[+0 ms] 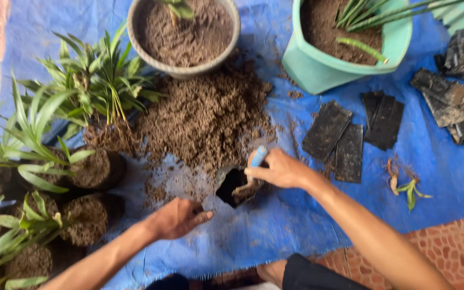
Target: Filling black plastic polybags with soil using a hand trowel for plant nursery preparation.
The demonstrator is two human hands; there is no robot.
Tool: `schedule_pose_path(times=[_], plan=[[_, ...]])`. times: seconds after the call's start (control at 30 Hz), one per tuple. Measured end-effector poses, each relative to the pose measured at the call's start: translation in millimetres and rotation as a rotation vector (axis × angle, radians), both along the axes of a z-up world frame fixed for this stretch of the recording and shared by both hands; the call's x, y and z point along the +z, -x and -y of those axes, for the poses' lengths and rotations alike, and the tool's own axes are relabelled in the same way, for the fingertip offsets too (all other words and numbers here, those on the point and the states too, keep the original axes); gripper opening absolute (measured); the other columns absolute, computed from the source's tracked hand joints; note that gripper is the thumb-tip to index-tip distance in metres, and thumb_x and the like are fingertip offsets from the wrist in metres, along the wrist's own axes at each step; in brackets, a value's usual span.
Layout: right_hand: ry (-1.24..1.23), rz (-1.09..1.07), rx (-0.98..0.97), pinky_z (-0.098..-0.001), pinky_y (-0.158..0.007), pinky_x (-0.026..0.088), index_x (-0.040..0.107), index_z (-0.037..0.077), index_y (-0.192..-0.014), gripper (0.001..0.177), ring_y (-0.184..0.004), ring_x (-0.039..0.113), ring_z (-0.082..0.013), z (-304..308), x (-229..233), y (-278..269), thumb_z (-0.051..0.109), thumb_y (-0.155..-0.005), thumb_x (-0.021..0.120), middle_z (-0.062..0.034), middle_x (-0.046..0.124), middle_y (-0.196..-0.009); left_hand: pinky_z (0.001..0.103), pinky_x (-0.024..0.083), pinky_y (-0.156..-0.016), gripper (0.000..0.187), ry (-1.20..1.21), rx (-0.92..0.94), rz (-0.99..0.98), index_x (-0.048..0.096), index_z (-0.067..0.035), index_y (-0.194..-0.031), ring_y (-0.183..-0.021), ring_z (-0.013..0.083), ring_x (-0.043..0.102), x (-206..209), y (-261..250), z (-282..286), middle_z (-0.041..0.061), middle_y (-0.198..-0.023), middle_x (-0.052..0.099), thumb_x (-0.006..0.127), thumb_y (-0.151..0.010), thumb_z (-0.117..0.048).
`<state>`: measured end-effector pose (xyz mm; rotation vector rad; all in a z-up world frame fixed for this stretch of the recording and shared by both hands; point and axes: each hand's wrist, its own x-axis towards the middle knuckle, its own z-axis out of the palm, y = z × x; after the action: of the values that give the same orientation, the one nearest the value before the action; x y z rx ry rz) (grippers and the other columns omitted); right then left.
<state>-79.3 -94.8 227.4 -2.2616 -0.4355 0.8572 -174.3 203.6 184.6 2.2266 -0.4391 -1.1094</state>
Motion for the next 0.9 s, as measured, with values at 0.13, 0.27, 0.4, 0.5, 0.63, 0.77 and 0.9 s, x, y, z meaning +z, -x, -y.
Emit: schedule_pose_path(times=[0.13, 0.27, 0.4, 0.5, 0.63, 0.77, 0.9], plan=[[-0.088, 0.024, -0.028, -0.0356, -0.080, 0.059, 0.075, 0.010, -0.079, 0.018, -0.076, 0.070, -0.0174, -2.3, 0.3, 7.5, 0.025, -0.088, 0.070, -0.0013, 0.077, -0.089, 0.033, 0.064, -0.064, 0.060, -0.032, 0.233, -0.188, 0.071, -0.007, -0.081, -0.063, 0.0168, 0.073, -0.5, 9.0, 22.4, 0.006, -0.069, 0.073, 0.051, -0.099, -0.060], [-0.112, 0.031, -0.055, -0.0351, -0.076, 0.059, 0.075, 0.010, -0.076, 0.021, -0.072, 0.070, -0.0170, -6.9, 1.7, 5.2, 0.026, -0.088, 0.069, -0.0021, 0.077, -0.085, 0.028, 0.064, -0.055, 0.059, 0.051, 0.478, -0.357, 0.068, -0.003, -0.080, -0.059, 0.0159, 0.071, -16.8, 14.9, 42.8, 0.007, -0.070, 0.072, 0.057, -0.095, -0.059], [-0.074, 0.021, -0.067, -0.0339, -0.059, 0.051, 0.073, 0.009, -0.079, 0.021, -0.057, 0.059, -0.0148, -16.2, 5.0, 10.5, 0.028, -0.088, 0.069, -0.0019, 0.076, -0.077, 0.032, 0.059, -0.052, 0.060, 0.145, 0.731, -0.529, 0.072, 0.005, -0.082, -0.058, 0.0204, 0.067, -24.5, 10.9, 61.9, 0.012, -0.072, 0.070, 0.060, -0.098, -0.052], [-0.120, 0.074, -0.107, -0.0333, -0.065, 0.056, 0.073, 0.009, -0.074, 0.024, -0.063, 0.064, -0.0156, -8.8, -1.4, 8.8, 0.027, -0.089, 0.069, -0.0036, 0.073, -0.079, 0.031, 0.057, -0.049, 0.053, 0.192, 0.740, -0.460, 0.069, 0.000, -0.072, -0.052, 0.0187, 0.063, -30.8, 11.6, 74.0, 0.009, -0.063, 0.065, 0.064, -0.100, -0.043], [-0.165, 0.069, -0.153, -0.0307, -0.066, 0.055, 0.072, 0.008, -0.075, 0.018, -0.065, 0.063, -0.0138, -11.7, -8.7, 18.0, 0.021, -0.087, 0.069, -0.0019, 0.074, -0.079, 0.027, 0.053, -0.047, 0.028, 0.269, 0.850, -0.433, 0.072, 0.003, -0.082, -0.053, 0.0166, 0.062, -46.1, 25.5, 83.0, 0.010, -0.067, 0.069, 0.065, -0.099, -0.019], [-0.163, 0.048, -0.160, -0.0312, -0.063, 0.056, 0.070, 0.008, -0.079, 0.016, -0.061, 0.062, -0.0146, -8.0, -15.7, 18.3, 0.021, -0.089, 0.069, -0.0028, 0.072, -0.074, 0.030, 0.051, -0.047, 0.023, 0.321, 0.965, -0.480, 0.065, 0.004, -0.072, -0.048, 0.0196, 0.057, -43.6, 19.7, 88.6, 0.012, -0.061, 0.062, 0.063, -0.090, -0.012], [-0.185, 0.046, -0.212, -0.0307, -0.060, 0.056, 0.064, 0.011, -0.078, 0.017, -0.060, 0.060, -0.0143, -3.9, -24.0, 21.1, 0.021, -0.091, 0.068, -0.0029, 0.068, -0.075, 0.030, 0.050, -0.046, 0.025, 0.308, 0.998, -0.499, 0.065, 0.003, -0.071, -0.046, 0.0194, 0.055, -42.6, 23.3, 90.6, 0.012, -0.060, 0.061, 0.063, -0.093, -0.009]])
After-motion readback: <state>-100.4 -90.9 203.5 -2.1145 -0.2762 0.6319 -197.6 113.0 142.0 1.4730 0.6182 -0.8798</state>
